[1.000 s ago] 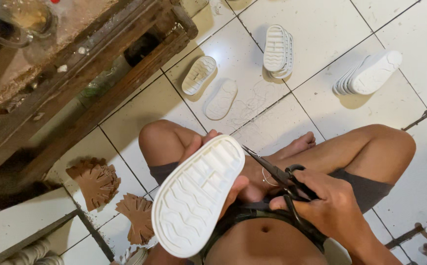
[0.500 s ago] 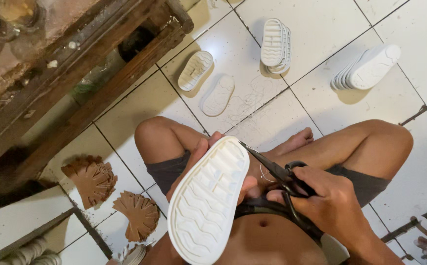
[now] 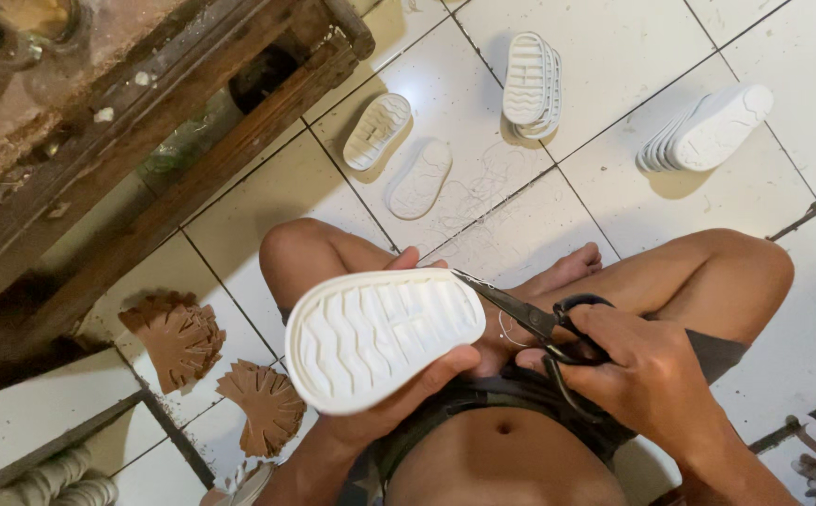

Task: The person sits on the workshop floor and uses scissors to trim excess material from the edges of white foam shoe soles, working on one sole at a time and placing finished soles on the floor beside them.

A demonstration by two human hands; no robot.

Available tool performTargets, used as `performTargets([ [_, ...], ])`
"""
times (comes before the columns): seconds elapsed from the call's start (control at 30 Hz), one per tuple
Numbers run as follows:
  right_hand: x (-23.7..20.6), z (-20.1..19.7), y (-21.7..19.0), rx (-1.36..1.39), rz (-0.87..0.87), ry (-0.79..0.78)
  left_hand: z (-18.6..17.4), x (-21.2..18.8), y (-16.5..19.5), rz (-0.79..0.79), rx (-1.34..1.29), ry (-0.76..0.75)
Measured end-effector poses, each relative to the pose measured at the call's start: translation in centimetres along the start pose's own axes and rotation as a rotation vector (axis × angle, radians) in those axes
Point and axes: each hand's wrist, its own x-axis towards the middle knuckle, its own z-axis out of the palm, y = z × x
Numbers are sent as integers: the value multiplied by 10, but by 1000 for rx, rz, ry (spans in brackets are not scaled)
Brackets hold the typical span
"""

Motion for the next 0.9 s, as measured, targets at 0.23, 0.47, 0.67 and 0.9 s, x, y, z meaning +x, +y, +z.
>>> performTargets([
  [0.23,0,4,3,144,149,-40,-4,14,6,-127,-267,-100],
  [0.47,1,23,3,218,168,101,-10,28,18,-343,-78,-431],
  [0.67,-7,20,11,500,227,37,-16,26,12,-213,-628,76],
  [0.9,-16,18,4,210,201,40,-10,20,8,-57,-233,52],
])
